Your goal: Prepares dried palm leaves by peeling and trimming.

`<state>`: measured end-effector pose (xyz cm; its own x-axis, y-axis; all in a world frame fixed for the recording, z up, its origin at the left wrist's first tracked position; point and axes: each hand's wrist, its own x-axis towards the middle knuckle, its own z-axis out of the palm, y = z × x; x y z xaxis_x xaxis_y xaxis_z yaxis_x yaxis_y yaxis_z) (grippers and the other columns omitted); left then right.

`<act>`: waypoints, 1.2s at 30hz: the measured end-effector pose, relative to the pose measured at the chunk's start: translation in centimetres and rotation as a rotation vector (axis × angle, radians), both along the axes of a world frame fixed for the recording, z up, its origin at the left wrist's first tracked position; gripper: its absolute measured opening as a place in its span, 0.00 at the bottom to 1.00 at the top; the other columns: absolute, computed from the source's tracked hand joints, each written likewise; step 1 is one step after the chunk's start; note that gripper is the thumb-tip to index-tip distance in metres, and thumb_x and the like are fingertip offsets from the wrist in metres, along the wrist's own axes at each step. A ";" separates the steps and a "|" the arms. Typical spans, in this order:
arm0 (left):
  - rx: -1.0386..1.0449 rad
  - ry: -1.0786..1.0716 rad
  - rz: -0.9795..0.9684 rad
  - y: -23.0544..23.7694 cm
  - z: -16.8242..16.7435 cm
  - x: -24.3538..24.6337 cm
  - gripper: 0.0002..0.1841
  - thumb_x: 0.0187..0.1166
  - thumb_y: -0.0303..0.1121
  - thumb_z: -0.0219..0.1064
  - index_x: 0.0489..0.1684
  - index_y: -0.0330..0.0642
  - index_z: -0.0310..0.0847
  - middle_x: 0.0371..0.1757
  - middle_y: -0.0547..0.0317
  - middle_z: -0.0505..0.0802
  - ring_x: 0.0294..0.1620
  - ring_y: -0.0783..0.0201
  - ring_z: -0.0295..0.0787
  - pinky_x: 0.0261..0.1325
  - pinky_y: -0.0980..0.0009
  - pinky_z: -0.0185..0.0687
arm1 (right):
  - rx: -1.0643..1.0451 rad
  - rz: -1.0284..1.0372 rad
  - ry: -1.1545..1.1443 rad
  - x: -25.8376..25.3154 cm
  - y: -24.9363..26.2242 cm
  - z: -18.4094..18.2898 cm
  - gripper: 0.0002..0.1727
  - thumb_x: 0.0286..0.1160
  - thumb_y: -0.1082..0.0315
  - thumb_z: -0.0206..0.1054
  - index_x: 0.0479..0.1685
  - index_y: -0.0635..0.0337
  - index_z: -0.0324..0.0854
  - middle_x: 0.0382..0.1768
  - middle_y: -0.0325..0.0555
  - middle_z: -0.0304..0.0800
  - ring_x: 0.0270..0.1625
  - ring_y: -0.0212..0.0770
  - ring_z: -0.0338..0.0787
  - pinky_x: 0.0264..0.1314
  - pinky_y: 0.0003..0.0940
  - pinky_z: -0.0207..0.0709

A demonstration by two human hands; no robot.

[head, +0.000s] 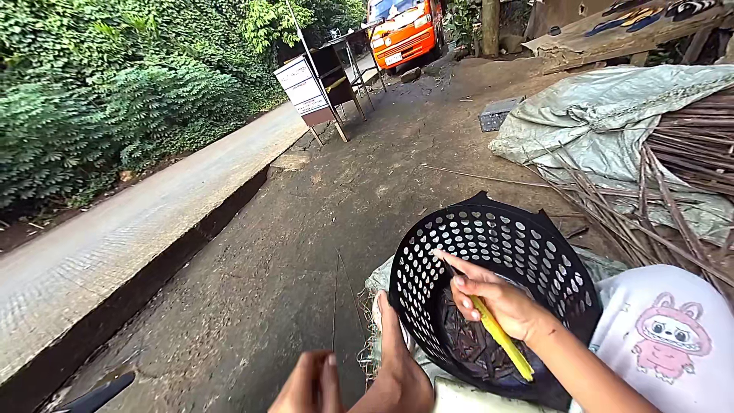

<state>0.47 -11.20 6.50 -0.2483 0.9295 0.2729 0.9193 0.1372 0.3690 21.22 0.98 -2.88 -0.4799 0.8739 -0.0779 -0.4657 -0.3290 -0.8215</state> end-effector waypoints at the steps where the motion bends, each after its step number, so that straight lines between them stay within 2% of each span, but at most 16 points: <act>1: -0.023 0.003 0.097 1.9 0.1 0.0 0.15 0.86 0.27 0.57 0.49 0.18 0.83 0.34 0.29 0.90 0.35 0.36 0.89 0.42 0.39 0.80 | -0.061 -0.070 -0.005 0.0 0.3 0.0 0.31 0.85 0.74 0.43 0.88 0.64 0.46 0.18 0.23 0.68 0.17 0.19 0.72 0.23 0.13 0.69; 3: -0.197 -0.053 0.294 6.5 -0.6 -0.3 0.20 0.91 0.33 0.55 0.64 0.18 0.78 0.56 0.21 0.88 0.61 0.26 0.86 0.63 0.32 0.73 | -0.259 -0.208 -0.010 0.3 0.9 -0.2 0.18 0.95 0.70 0.39 0.76 0.58 0.61 0.19 0.26 0.66 0.15 0.21 0.68 0.19 0.13 0.65; 4: -0.348 -0.077 0.354 8.6 -1.4 -0.8 0.23 0.93 0.35 0.51 0.71 0.20 0.73 0.66 0.22 0.85 0.72 0.28 0.81 0.71 0.35 0.70 | -0.359 -0.263 -0.012 0.5 1.2 -0.5 0.12 0.96 0.67 0.40 0.61 0.54 0.68 0.17 0.27 0.65 0.13 0.20 0.65 0.17 0.13 0.63; 6: -0.631 -0.090 0.389 11.3 -3.4 -1.9 0.25 0.96 0.37 0.44 0.77 0.21 0.67 0.75 0.25 0.80 0.80 0.34 0.75 0.78 0.42 0.68 | -0.485 -0.339 -0.046 1.1 1.6 -1.3 0.13 0.96 0.62 0.43 0.41 0.51 0.69 0.14 0.27 0.64 0.10 0.20 0.63 0.13 0.13 0.60; 7: -0.743 -0.100 0.373 11.9 -4.6 -2.4 0.26 0.96 0.38 0.42 0.77 0.20 0.67 0.77 0.25 0.78 0.82 0.35 0.73 0.79 0.43 0.67 | -0.508 -0.364 -0.091 1.4 1.6 -1.5 0.13 0.96 0.61 0.45 0.41 0.51 0.69 0.15 0.28 0.65 0.10 0.20 0.62 0.13 0.13 0.58; 9: -0.939 -0.161 0.299 12.0 -6.7 -3.2 0.26 0.97 0.37 0.41 0.75 0.18 0.68 0.77 0.24 0.77 0.82 0.38 0.72 0.81 0.47 0.63 | -0.466 -0.396 -0.230 1.4 1.1 -1.5 0.11 0.95 0.60 0.47 0.57 0.56 0.70 0.23 0.30 0.66 0.13 0.21 0.60 0.14 0.14 0.55; 11: -1.051 -0.249 0.251 11.6 -8.9 -3.6 0.25 0.97 0.35 0.40 0.73 0.17 0.68 0.71 0.27 0.81 0.70 0.47 0.80 0.74 0.55 0.68 | -0.309 -0.372 -0.438 1.1 0.2 -1.8 0.18 0.93 0.64 0.53 0.72 0.65 0.68 0.33 0.37 0.68 0.19 0.23 0.60 0.20 0.17 0.56; 14: -1.078 -0.407 0.243 10.3 -11.6 -3.6 0.21 0.95 0.33 0.41 0.67 0.23 0.72 0.52 0.40 0.87 0.45 0.59 0.84 0.54 0.63 0.76 | -0.083 -0.109 -0.850 0.6 0.0 -3.2 0.27 0.85 0.65 0.66 0.77 0.72 0.68 0.53 0.63 0.83 0.42 0.45 0.78 0.47 0.39 0.70; 16: -1.115 -0.546 0.208 9.6 -12.3 -4.0 0.22 0.96 0.36 0.38 0.66 0.27 0.74 0.48 0.45 0.88 0.40 0.62 0.83 0.49 0.64 0.77 | 0.041 0.173 -1.063 0.4 0.3 -4.6 0.29 0.82 0.62 0.69 0.75 0.74 0.71 0.65 0.73 0.81 0.64 0.61 0.83 0.70 0.54 0.71; 17: -1.147 -0.578 0.194 9.4 -12.3 -4.3 0.24 0.96 0.37 0.38 0.68 0.29 0.75 0.52 0.44 0.89 0.45 0.60 0.85 0.53 0.62 0.78 | 0.091 0.317 -1.168 0.1 0.3 -5.0 0.30 0.81 0.60 0.71 0.74 0.74 0.73 0.67 0.73 0.80 0.70 0.64 0.81 0.74 0.57 0.68; 19: -1.177 -0.558 0.161 9.2 -11.9 -4.0 0.24 0.96 0.37 0.39 0.70 0.30 0.76 0.58 0.42 0.88 0.53 0.56 0.86 0.59 0.60 0.79 | 0.169 0.572 -1.339 -0.6 -0.2 -5.3 0.31 0.77 0.58 0.74 0.71 0.74 0.76 0.68 0.74 0.80 0.73 0.67 0.78 0.75 0.62 0.66; 24: -0.850 -0.612 0.119 6.3 -12.5 -2.6 0.23 0.94 0.33 0.39 0.62 0.26 0.79 0.53 0.41 0.89 0.50 0.56 0.87 0.56 0.61 0.81 | 0.287 0.922 -1.599 -2.4 -2.4 -4.3 0.29 0.73 0.67 0.75 0.70 0.77 0.76 0.72 0.72 0.78 0.78 0.67 0.75 0.74 0.66 0.64; 26: -0.722 -0.734 0.053 4.7 -12.7 -2.1 0.26 0.94 0.34 0.35 0.69 0.27 0.76 0.61 0.41 0.88 0.59 0.58 0.87 0.64 0.63 0.79 | 0.327 0.904 -1.581 -2.6 -2.8 -5.0 0.24 0.74 0.74 0.70 0.69 0.77 0.77 0.71 0.72 0.79 0.77 0.68 0.76 0.74 0.67 0.65; 28: -0.639 -0.838 -0.012 3.5 -12.9 -1.8 0.27 0.93 0.36 0.33 0.69 0.27 0.74 0.61 0.42 0.87 0.62 0.60 0.85 0.67 0.65 0.78 | 0.362 0.840 -1.529 -2.7 -2.9 -5.7 0.21 0.75 0.78 0.65 0.67 0.76 0.78 0.69 0.73 0.80 0.76 0.69 0.77 0.72 0.67 0.66; 31: -0.709 -0.707 0.057 4.8 -13.9 -1.1 0.29 0.96 0.38 0.34 0.68 0.24 0.77 0.66 0.34 0.87 0.69 0.47 0.84 0.73 0.52 0.76 | 0.396 0.759 -1.498 -2.6 -2.5 -5.9 0.21 0.77 0.76 0.64 0.69 0.74 0.78 0.68 0.72 0.81 0.75 0.69 0.78 0.72 0.66 0.67; 36: -0.746 -0.610 0.062 5.2 -11.9 0.7 0.29 0.96 0.38 0.34 0.65 0.21 0.79 0.64 0.30 0.87 0.70 0.42 0.83 0.74 0.47 0.74 | 0.393 0.660 -1.525 -1.8 -1.4 -5.4 0.23 0.79 0.75 0.63 0.73 0.72 0.76 0.68 0.72 0.81 0.74 0.69 0.78 0.71 0.65 0.67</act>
<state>1.15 -5.96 -5.41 -0.2058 0.7920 -0.5748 0.5816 0.5714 0.5791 19.37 -0.37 -8.26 -0.4407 0.6499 -0.6192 0.8823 0.1865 -0.4322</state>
